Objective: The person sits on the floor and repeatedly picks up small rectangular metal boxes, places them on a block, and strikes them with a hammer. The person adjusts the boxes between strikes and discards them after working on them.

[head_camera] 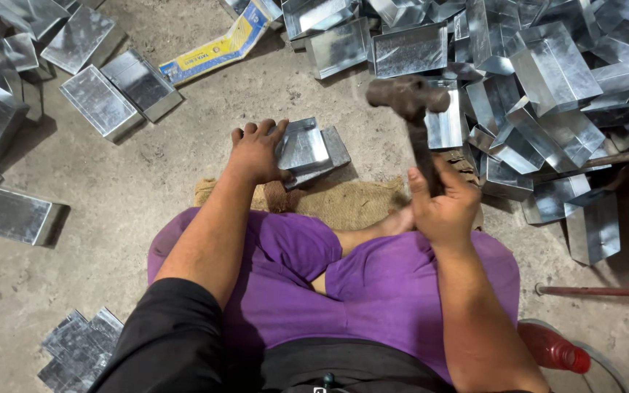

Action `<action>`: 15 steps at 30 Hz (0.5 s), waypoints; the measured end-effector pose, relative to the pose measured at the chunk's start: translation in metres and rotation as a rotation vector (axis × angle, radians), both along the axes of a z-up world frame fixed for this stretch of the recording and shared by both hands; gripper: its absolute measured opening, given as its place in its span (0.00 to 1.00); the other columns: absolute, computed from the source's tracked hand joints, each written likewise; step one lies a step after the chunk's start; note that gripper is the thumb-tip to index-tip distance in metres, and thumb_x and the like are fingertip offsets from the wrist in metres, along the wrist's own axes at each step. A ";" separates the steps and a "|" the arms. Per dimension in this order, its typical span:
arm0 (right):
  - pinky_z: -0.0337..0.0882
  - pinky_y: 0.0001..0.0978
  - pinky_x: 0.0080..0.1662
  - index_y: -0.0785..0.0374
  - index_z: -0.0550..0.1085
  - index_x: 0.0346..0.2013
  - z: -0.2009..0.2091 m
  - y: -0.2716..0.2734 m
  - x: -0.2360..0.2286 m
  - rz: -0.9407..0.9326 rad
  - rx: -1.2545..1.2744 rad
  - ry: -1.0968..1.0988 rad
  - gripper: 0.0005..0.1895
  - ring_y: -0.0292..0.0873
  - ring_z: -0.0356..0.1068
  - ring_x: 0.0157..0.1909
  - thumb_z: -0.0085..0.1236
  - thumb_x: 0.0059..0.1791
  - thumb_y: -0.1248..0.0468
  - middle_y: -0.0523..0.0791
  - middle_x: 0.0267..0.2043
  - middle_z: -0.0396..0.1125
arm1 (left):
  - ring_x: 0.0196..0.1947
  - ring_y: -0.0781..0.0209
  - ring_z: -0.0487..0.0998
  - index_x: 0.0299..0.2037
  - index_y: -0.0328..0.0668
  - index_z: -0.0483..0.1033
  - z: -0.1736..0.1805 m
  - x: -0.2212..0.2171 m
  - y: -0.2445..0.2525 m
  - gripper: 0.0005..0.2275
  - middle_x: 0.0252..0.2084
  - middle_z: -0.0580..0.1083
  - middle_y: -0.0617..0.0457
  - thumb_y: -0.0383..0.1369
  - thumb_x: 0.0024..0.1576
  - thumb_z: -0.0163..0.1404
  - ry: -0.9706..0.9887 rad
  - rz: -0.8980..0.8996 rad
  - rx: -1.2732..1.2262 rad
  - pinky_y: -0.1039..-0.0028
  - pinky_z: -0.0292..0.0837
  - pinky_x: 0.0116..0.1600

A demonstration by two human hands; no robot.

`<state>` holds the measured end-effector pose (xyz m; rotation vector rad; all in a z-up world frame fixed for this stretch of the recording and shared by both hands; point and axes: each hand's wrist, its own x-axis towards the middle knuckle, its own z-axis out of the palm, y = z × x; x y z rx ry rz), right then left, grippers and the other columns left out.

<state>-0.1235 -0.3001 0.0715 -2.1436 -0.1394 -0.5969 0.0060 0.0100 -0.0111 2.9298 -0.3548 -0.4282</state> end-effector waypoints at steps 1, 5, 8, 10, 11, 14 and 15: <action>0.67 0.24 0.31 0.63 0.79 0.47 -0.002 0.004 0.000 -0.023 -0.026 0.039 0.10 0.32 0.69 0.28 0.64 0.55 0.60 0.40 0.27 0.70 | 0.69 0.46 0.58 0.75 0.61 0.51 0.001 0.000 -0.001 0.56 0.71 0.60 0.52 0.51 0.33 0.71 0.008 0.001 0.008 0.47 0.47 0.69; 0.66 0.30 0.29 0.60 0.79 0.45 -0.030 0.023 0.008 0.045 -0.115 0.237 0.10 0.36 0.68 0.24 0.64 0.52 0.61 0.44 0.24 0.69 | 0.69 0.46 0.59 0.75 0.60 0.52 -0.001 0.002 -0.002 0.55 0.71 0.60 0.53 0.51 0.33 0.70 -0.008 0.001 0.001 0.48 0.49 0.69; 0.65 0.35 0.33 0.55 0.82 0.39 -0.046 0.025 0.014 0.061 -0.352 0.333 0.07 0.40 0.66 0.24 0.68 0.49 0.59 0.44 0.19 0.68 | 0.69 0.46 0.60 0.75 0.60 0.52 -0.006 -0.001 -0.001 0.55 0.71 0.61 0.54 0.51 0.33 0.70 -0.027 0.005 -0.004 0.48 0.50 0.70; 0.64 0.33 0.29 0.57 0.81 0.42 -0.047 0.023 0.019 0.027 -0.203 0.414 0.10 0.38 0.65 0.21 0.66 0.48 0.59 0.43 0.18 0.65 | 0.70 0.45 0.59 0.76 0.60 0.51 -0.005 0.002 -0.001 0.55 0.73 0.59 0.52 0.52 0.34 0.69 -0.030 0.010 0.003 0.47 0.50 0.70; 0.63 0.32 0.27 0.58 0.81 0.43 -0.046 0.022 0.021 0.013 -0.130 0.451 0.11 0.37 0.64 0.19 0.65 0.48 0.59 0.43 0.18 0.64 | 0.70 0.44 0.58 0.76 0.58 0.49 -0.004 0.005 -0.002 0.56 0.73 0.58 0.50 0.54 0.35 0.69 -0.014 0.006 0.020 0.45 0.48 0.70; 0.60 0.31 0.26 0.60 0.81 0.44 -0.044 0.022 0.020 -0.063 -0.001 0.513 0.12 0.36 0.59 0.20 0.65 0.49 0.58 0.42 0.17 0.63 | 0.70 0.39 0.55 0.76 0.52 0.44 -0.007 0.002 -0.008 0.60 0.72 0.55 0.44 0.60 0.35 0.67 0.013 0.017 0.047 0.39 0.43 0.70; 0.59 0.31 0.26 0.60 0.81 0.44 -0.043 0.022 0.020 -0.073 -0.007 0.520 0.12 0.36 0.59 0.20 0.65 0.49 0.58 0.42 0.17 0.62 | 0.70 0.38 0.54 0.76 0.50 0.42 -0.008 0.001 -0.011 0.60 0.72 0.54 0.42 0.62 0.35 0.67 -0.010 0.018 0.051 0.37 0.41 0.69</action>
